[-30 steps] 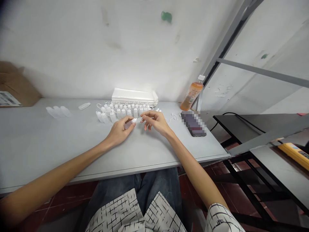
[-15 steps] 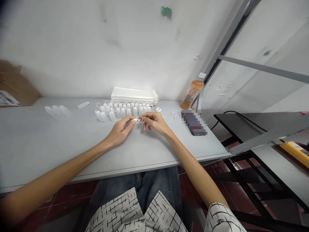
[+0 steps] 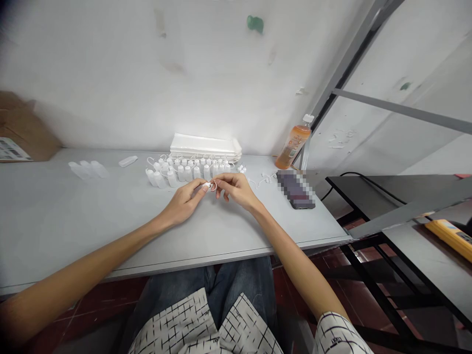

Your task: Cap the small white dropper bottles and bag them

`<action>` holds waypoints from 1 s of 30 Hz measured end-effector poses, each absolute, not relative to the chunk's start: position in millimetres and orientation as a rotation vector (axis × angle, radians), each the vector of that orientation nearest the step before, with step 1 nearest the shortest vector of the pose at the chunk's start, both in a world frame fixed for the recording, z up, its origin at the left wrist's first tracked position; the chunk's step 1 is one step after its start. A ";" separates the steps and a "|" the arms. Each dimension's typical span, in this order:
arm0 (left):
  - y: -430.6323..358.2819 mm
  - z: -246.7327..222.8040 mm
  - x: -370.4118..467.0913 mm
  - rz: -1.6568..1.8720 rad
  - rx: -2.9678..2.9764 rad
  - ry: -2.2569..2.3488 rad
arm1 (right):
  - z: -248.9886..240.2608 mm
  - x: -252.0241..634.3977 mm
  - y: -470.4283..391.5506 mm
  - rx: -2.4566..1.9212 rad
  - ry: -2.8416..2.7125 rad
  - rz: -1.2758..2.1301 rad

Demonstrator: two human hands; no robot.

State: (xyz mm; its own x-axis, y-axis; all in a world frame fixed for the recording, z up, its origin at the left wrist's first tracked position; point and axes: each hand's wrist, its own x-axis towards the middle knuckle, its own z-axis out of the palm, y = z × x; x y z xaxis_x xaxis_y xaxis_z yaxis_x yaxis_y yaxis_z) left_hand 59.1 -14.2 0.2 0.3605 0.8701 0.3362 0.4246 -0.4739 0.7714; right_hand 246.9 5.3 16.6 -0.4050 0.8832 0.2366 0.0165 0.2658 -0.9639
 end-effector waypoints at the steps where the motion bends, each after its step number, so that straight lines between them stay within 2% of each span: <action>1: -14.1 0.0 59.0 1.005 2.053 1.124 | 16.1 246.9 5.6 -0.842 -1.674 1.260; 18: -7.5 -12.6 56.5 0.947 2.249 1.216 | 9.4 247.0 7.5 -0.957 -1.904 1.075; 30: -13.9 -9.1 59.2 0.867 2.304 1.278 | 3.5 246.5 5.3 -0.980 -1.958 1.148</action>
